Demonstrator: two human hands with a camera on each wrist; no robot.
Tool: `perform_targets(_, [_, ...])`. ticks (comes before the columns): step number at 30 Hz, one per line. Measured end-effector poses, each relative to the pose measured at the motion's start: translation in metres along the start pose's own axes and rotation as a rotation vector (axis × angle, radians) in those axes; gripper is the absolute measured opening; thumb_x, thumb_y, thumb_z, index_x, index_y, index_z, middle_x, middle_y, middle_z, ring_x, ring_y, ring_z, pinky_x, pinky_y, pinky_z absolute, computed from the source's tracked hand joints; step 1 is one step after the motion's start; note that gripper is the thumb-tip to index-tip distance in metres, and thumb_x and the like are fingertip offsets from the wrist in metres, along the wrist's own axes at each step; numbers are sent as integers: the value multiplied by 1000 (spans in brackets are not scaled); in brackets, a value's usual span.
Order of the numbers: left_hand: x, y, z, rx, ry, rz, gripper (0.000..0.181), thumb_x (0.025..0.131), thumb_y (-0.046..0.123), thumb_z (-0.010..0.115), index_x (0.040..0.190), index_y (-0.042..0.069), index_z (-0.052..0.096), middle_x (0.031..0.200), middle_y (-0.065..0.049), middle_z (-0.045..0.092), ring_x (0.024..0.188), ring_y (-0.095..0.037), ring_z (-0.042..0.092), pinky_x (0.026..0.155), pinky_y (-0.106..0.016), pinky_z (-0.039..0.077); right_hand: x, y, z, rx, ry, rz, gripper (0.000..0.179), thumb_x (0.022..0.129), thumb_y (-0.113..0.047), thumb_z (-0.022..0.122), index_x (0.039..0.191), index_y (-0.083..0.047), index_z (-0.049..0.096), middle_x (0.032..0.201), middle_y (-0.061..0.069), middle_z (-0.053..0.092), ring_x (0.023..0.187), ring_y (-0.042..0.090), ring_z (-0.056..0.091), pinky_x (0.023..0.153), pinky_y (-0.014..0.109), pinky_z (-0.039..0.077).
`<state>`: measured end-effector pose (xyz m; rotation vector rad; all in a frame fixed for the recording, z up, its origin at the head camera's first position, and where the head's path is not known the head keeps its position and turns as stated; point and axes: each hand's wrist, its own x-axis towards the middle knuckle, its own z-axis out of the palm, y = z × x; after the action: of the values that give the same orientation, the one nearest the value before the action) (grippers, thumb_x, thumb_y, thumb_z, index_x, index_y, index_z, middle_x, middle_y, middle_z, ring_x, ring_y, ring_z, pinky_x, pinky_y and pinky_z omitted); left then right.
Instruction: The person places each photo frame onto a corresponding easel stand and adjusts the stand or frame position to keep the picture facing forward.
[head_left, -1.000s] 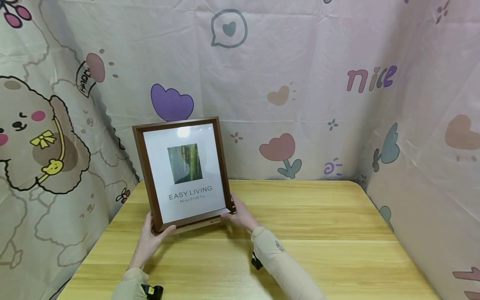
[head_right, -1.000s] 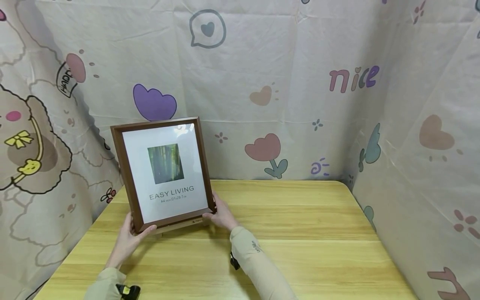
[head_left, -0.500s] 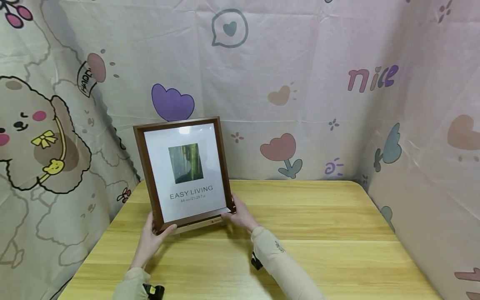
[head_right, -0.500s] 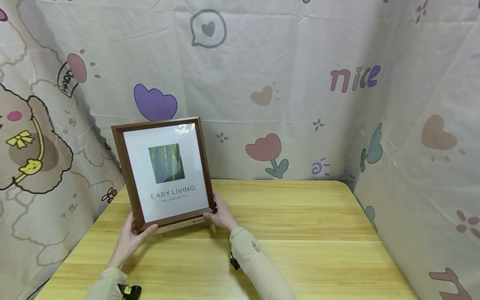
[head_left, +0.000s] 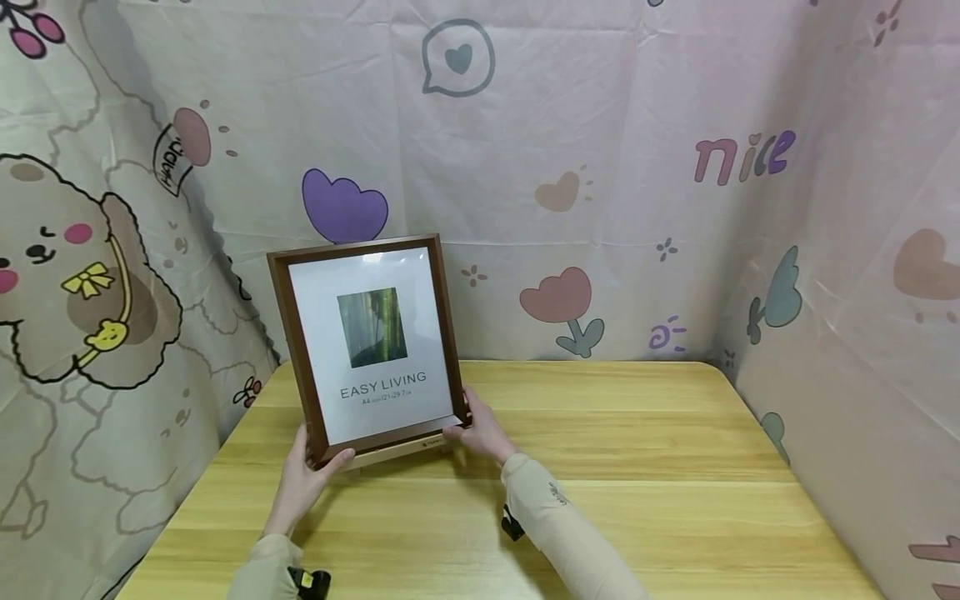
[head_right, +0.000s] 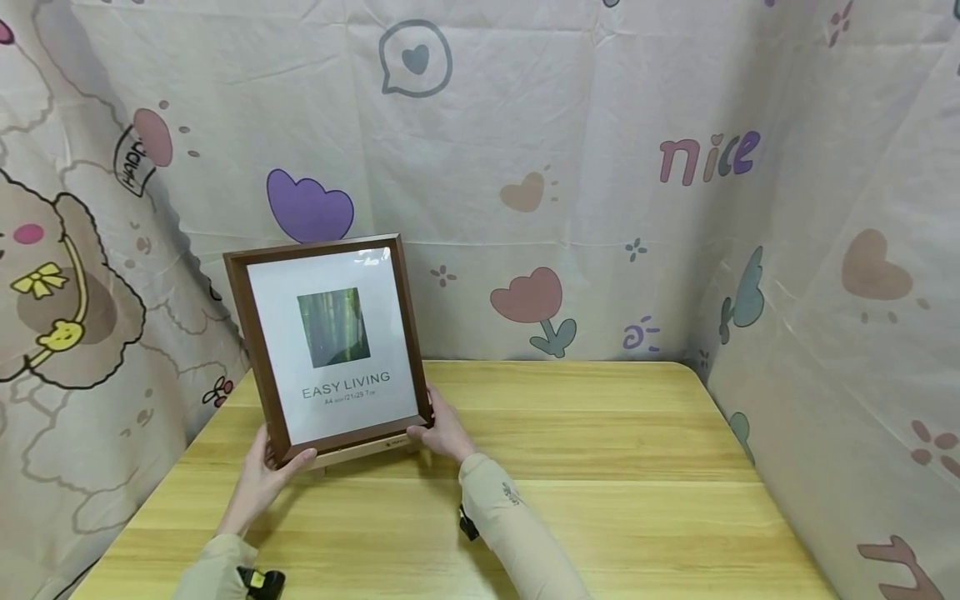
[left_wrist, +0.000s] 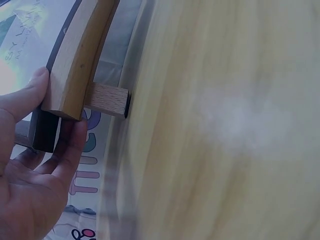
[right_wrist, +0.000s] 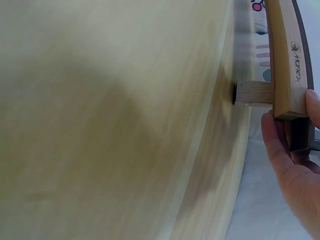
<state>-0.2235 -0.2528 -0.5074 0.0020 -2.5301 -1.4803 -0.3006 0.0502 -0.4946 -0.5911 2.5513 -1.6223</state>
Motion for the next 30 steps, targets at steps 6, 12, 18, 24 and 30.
perform_targets(6, [1, -2, 1, 0, 7, 11, 89, 94, 27, 73, 160, 11, 16, 150, -30, 44, 137, -46, 45, 111, -64, 40, 1, -1, 0, -14, -5, 23, 81, 89, -6, 75, 156, -10, 30, 126, 22, 66, 111, 34, 65, 98, 47, 56])
perform_targets(12, [1, -2, 1, -6, 6, -2, 92, 93, 29, 74, 161, 10, 14, 153, -31, 40, 139, -48, 42, 111, -68, 37, 1, 0, 0, -20, -8, 30, 78, 88, -6, 75, 154, -9, 33, 128, 23, 65, 113, 35, 65, 101, 50, 54])
perform_targets(18, [1, -1, 2, 51, 20, -19, 81, 93, 31, 74, 155, 7, 26, 145, -27, 51, 132, -42, 51, 110, -58, 43, 0, -1, 1, -11, -11, 64, 75, 88, -7, 75, 152, -9, 35, 126, 22, 66, 113, 35, 65, 104, 51, 53])
perform_targets(24, [0, 1, 0, 40, -3, -26, 80, 93, 30, 74, 154, 7, 27, 143, -30, 51, 132, -46, 50, 110, -63, 40, -1, -2, 0, -19, -14, 49, 67, 89, -6, 74, 146, -9, 40, 122, 23, 67, 111, 34, 66, 101, 50, 54])
perform_targets(30, [-2, 2, 0, 61, 6, -11, 79, 93, 28, 74, 153, 6, 28, 142, -32, 51, 131, -48, 50, 108, -65, 42, -1, -1, -1, -30, -13, 28, 67, 88, -6, 75, 146, -8, 40, 120, 23, 67, 107, 33, 66, 97, 48, 56])
